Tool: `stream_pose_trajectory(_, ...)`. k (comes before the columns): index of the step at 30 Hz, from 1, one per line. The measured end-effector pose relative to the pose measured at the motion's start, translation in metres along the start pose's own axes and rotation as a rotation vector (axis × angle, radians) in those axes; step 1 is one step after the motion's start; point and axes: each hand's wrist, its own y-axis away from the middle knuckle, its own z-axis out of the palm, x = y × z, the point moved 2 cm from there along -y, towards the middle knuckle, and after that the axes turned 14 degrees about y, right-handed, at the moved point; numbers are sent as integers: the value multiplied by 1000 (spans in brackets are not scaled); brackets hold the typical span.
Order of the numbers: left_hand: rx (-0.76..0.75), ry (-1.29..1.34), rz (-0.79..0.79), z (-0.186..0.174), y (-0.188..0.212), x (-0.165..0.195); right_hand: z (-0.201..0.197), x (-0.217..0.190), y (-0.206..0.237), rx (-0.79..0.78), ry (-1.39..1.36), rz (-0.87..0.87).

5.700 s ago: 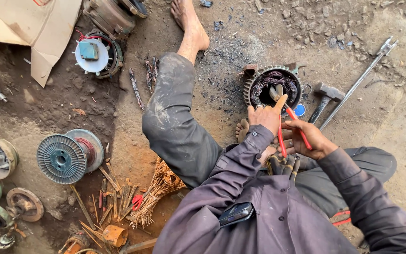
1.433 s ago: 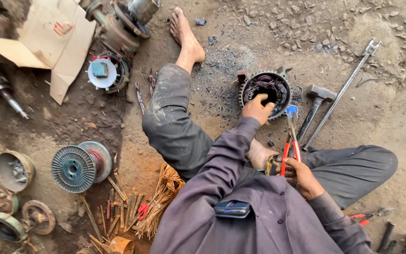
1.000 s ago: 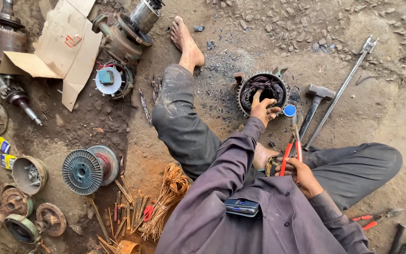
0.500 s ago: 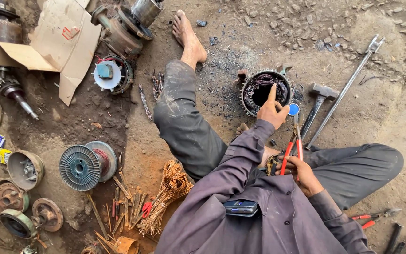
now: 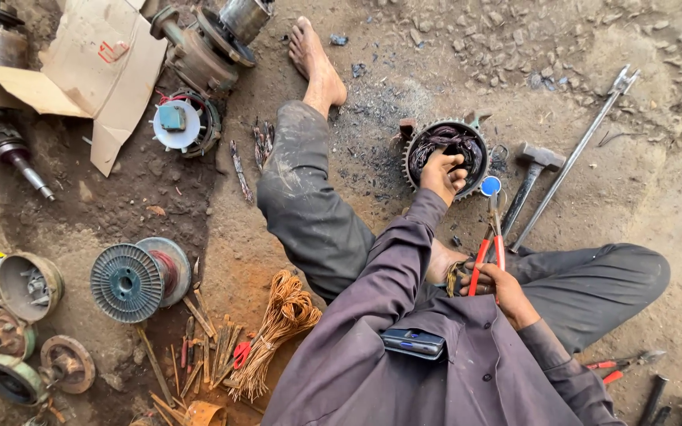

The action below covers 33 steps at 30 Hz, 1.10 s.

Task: The person sits on the ground and uses pliers to pull and adjust wires inside a disassembled electric motor stator. They repeatedly probe the internal windings and occasionally use their finger to guide the wires while working.

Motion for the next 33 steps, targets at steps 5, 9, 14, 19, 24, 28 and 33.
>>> stream_pose_trajectory(5, 28, 145, -47, 1, 0, 6, -2, 5, -1, 6, -36, -7)
stream_pose_trajectory(9, 54, 169, 32, -4, 6, 12, -2, 5, 0, 11, -54, 10)
stream_pose_trajectory(14, 77, 238, 77, -15, 4, 7, 4, -6, 6, 15, -72, 25)
stream_pose_trajectory(19, 154, -503, 73, -20, 11, -10, 11, -12, 12, 43, -176, 138)
stream_pose_trajectory(24, 179, -1522, 594, -6, 30, -6, 9, -6, 3, 15, 1, -4)
stream_pose_trajectory(28, 246, -1708, 560, -5, 31, 3, 8, 2, -8, -19, 20, -43)
stream_pose_trajectory(33, 289, -1978, 540, -14, 21, -1, 8, 3, -10, -4, 3, -14)
